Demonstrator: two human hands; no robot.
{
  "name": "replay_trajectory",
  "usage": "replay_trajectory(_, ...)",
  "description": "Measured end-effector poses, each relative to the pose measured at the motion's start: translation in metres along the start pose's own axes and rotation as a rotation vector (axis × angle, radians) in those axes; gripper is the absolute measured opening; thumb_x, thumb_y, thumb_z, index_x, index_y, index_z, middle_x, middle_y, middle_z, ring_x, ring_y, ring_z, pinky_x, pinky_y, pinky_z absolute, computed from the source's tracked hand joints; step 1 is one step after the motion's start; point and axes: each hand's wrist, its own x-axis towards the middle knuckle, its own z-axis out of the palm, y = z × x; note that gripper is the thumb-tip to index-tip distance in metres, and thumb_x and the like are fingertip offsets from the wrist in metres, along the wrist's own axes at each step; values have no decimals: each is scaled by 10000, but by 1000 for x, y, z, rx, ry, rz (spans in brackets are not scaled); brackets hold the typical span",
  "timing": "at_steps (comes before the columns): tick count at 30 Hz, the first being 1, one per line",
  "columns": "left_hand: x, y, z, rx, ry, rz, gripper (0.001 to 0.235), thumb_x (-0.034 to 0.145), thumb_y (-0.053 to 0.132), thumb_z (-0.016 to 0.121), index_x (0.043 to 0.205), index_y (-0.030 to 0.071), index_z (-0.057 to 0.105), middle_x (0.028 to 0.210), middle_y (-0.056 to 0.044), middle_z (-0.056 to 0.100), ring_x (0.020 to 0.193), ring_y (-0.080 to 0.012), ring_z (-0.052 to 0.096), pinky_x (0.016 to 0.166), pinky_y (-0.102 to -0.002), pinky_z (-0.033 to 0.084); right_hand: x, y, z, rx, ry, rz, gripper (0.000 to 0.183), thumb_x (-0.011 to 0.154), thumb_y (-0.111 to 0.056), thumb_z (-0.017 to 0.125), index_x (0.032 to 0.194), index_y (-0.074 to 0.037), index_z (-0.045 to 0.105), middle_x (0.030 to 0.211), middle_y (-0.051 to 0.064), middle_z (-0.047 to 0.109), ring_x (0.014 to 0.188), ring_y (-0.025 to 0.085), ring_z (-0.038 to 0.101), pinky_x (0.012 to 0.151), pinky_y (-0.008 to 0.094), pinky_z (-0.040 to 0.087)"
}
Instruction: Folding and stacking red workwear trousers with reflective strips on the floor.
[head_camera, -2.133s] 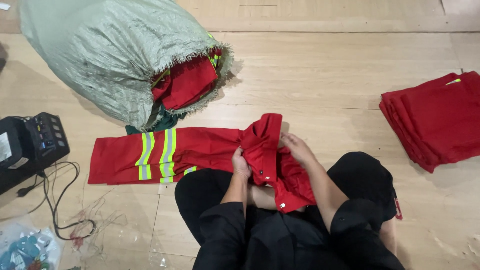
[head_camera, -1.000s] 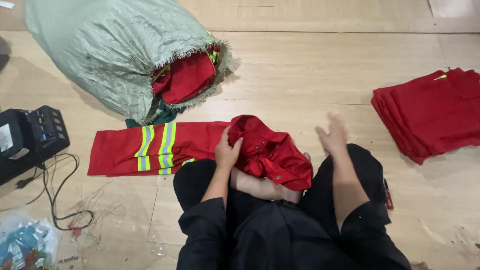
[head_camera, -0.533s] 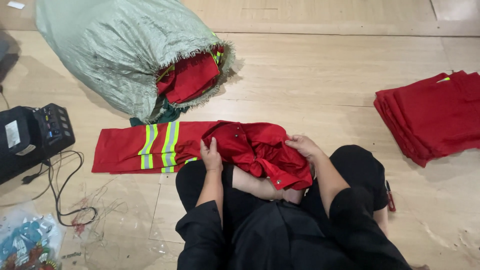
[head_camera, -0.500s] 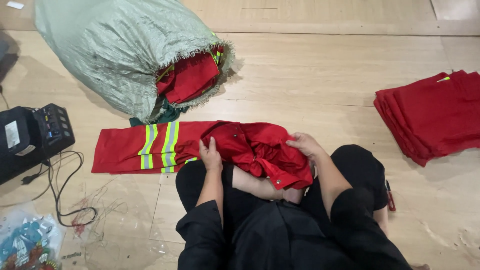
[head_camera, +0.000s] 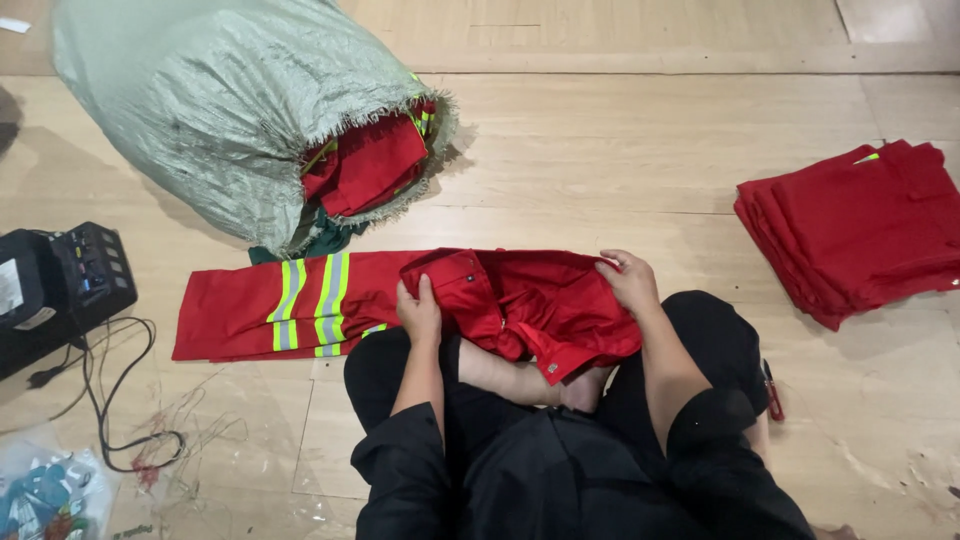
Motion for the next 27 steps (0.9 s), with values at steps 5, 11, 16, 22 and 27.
replay_trajectory(5,-12,23,-7,68,-67,27,429,972,325,746,1289,47,668,1197,-206,725,1204,-358,654,1054,-491,505,-7,-72,-2,-712,-187,-282,557,914,-372,708,1454,-270,612,1373,78,648,1303,331,596,1070,504,463)
replay_trajectory(11,-8,10,-6,11,-91,54,286,970,324,742,1188,142,704,1019,-160,760,1024,-326,721,869,-476,560,12,-86,35,-677,-284,-253,617,959,-395,681,1529,-216,526,1378,93,661,1350,305,554,1143,502,351)
replay_trajectory(16,-18,44,-16,112,-106,124,622,976,326,714,1485,141,411,1304,-298,613,1225,-446,605,1011,-556,504,43,-34,63,-555,-261,-196,461,1083,-505,414,1170,-192,740,1131,142,764,1156,367,680,1017,521,438)
replay_trajectory(22,-13,95,-18,699,-396,629,716,908,169,706,1571,205,438,1489,-176,482,1476,-419,364,1182,-643,245,7,-71,6,-490,-336,-362,474,1012,-347,593,1453,-176,574,1439,137,581,1346,395,542,1044,598,437)
replay_trajectory(27,25,47,3,1032,-726,484,896,827,333,820,1602,300,372,1550,-76,483,1485,-365,381,1156,-616,318,-69,-104,-62,-85,-781,-420,472,873,-274,763,1232,24,694,1203,328,678,1224,524,592,1059,607,444)
